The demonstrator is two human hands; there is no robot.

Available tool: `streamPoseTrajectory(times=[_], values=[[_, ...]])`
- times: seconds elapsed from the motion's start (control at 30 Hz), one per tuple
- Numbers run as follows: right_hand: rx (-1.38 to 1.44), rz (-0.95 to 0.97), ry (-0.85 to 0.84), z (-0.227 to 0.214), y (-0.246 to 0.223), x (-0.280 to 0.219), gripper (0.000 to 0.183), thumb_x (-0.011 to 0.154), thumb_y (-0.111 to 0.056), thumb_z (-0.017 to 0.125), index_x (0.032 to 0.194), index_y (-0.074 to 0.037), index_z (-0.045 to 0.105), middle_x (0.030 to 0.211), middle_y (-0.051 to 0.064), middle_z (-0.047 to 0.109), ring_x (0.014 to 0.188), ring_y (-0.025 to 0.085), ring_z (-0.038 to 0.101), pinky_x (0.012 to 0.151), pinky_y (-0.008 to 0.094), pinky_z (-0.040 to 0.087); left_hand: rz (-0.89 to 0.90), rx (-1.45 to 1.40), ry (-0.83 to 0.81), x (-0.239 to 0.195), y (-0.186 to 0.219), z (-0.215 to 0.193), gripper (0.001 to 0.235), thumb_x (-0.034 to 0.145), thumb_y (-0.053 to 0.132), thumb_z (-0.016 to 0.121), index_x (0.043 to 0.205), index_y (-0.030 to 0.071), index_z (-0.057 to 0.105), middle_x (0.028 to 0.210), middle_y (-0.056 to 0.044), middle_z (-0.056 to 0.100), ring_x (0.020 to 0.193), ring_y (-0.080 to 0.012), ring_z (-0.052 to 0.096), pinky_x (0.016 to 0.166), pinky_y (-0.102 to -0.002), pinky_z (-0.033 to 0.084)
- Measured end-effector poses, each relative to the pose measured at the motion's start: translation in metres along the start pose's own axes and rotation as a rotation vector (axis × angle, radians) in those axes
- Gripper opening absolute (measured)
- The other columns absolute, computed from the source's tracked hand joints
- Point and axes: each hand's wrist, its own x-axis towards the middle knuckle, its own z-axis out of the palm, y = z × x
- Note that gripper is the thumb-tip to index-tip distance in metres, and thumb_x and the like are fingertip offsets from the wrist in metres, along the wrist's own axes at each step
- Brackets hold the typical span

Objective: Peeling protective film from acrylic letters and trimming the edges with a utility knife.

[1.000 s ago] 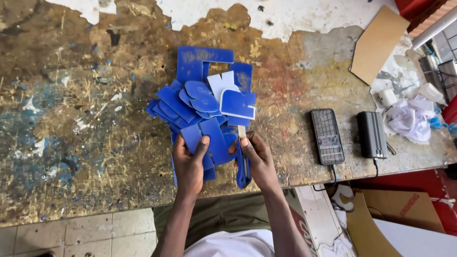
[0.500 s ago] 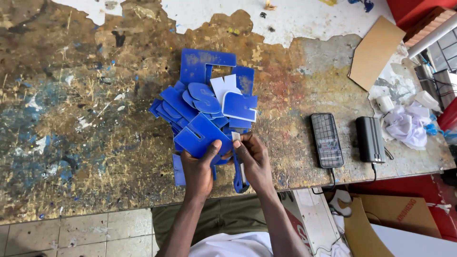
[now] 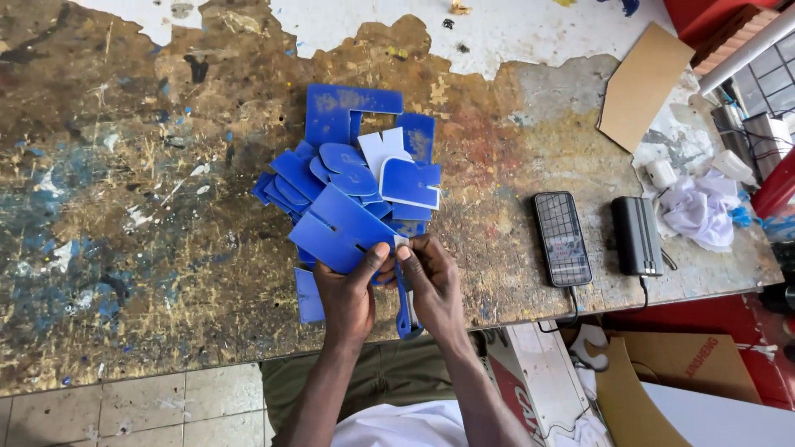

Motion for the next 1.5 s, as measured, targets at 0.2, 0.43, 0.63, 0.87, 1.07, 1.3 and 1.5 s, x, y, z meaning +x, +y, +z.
streamPoseTrajectory(times=[0.2,0.43,0.63,0.87,1.07,1.3,1.5], values=[[-0.108,-0.049,0.023,0.020,-0.038,-0.009,0.022,0.112,-0.014,0.072,0.113,0.006,0.081,0.081,0.017,0.075,0.077,0.018,0.072,0.060,0.033,0.067,0.047,0.011,0.084,-0.005,0.008,0.004,0.030,0.086,-0.008,0.093,0.112,0.003,0.082,0.090,-0.018,0.086,0.079,-0.0239,0.081,0.078,-0.042,0.063],[-0.072,-0.029,0.053,0.024,-0.040,-0.009,0.023,0.110,-0.013,0.073,0.112,0.008,0.083,0.082,0.020,0.080,0.074,0.019,0.073,0.063,0.036,0.071,0.090,0.017,0.113,-0.002,0.028,0.008,0.034,0.084,-0.008,0.094,0.114,0.003,0.081,0.096,-0.016,0.087,0.083,-0.0242,0.084,0.085,-0.043,0.067],[-0.094,-0.027,0.050,0.018,-0.028,-0.009,0.025,0.109,-0.010,0.073,0.117,0.011,0.083,0.088,0.025,0.083,0.079,0.022,0.076,0.066,0.038,0.073,0.080,0.002,0.081,-0.003,0.018,0.001,0.035,0.085,-0.005,0.095,0.115,0.005,0.080,0.097,-0.015,0.087,0.084,-0.0244,0.085,0.088,-0.044,0.067],[-0.073,-0.052,0.073,0.018,-0.032,-0.008,0.023,0.108,-0.009,0.072,0.117,0.010,0.084,0.091,0.024,0.084,0.083,0.022,0.078,0.066,0.038,0.075,0.066,-0.014,0.081,0.000,0.007,0.003,0.040,0.084,-0.005,0.095,0.118,0.005,0.078,0.098,-0.015,0.087,0.082,-0.0244,0.085,0.089,-0.043,0.069],[-0.073,-0.059,0.074,0.015,-0.029,-0.009,0.022,0.108,-0.007,0.073,0.116,0.010,0.084,0.089,0.023,0.084,0.082,0.021,0.076,0.067,0.038,0.075,0.054,-0.017,0.080,0.001,0.000,-0.003,0.040,0.084,-0.006,0.095,0.119,0.005,0.079,0.099,-0.016,0.088,0.082,-0.0258,0.086,0.088,-0.042,0.070],[-0.060,-0.080,0.074,0.015,-0.037,-0.008,0.022,0.109,-0.007,0.072,0.115,0.010,0.084,0.087,0.020,0.083,0.081,0.018,0.073,0.067,0.037,0.074,0.035,-0.034,0.072,-0.004,0.016,0.015,0.038,0.085,-0.007,0.093,0.119,0.003,0.079,0.098,-0.017,0.088,0.082,-0.0261,0.086,0.085,-0.040,0.070],[-0.073,-0.099,0.080,0.011,-0.028,-0.008,0.021,0.109,-0.007,0.072,0.115,0.010,0.084,0.086,0.022,0.083,0.079,0.019,0.076,0.066,0.037,0.075,0.030,-0.029,0.064,-0.002,-0.008,-0.001,0.039,0.086,-0.006,0.094,0.121,0.005,0.079,0.099,-0.017,0.088,0.083,-0.0259,0.086,0.085,-0.040,0.070]])
